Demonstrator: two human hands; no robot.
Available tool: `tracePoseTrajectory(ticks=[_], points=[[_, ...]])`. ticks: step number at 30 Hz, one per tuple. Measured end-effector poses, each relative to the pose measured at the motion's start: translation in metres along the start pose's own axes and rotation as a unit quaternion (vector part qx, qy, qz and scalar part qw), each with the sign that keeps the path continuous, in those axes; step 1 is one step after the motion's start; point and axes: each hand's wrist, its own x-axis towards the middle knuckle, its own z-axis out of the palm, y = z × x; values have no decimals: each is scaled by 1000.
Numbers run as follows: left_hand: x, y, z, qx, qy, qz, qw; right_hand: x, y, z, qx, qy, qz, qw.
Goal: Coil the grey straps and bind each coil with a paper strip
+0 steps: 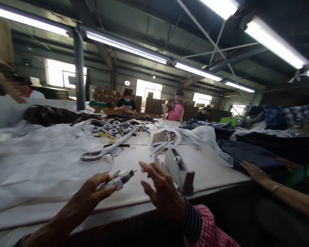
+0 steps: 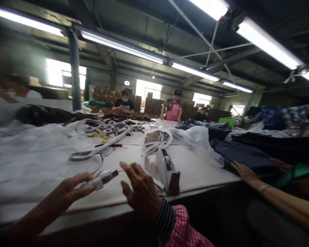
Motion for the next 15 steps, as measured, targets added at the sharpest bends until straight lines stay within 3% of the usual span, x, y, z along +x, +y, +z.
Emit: tracePoseTrajectory(ticks=[3, 4, 7, 11, 15], points=[[-1, -4, -5, 57, 19, 31, 998, -11, 36, -63, -57, 88, 130, 986], [-3, -3, -6, 66, 13, 32, 997, -16, 49, -81, -63, 84, 197, 975], [-8, 3, -6, 73, 13, 33, 997, -34, 87, -114, -46, 52, 283, 957], [-13, 16, 0, 49, 50, 70, 995, -50, 111, -113, 46, 2, 358, 932], [-14, 24, 3, 43, 51, 74, 995, -52, 115, -101, 131, 36, 417, 899]])
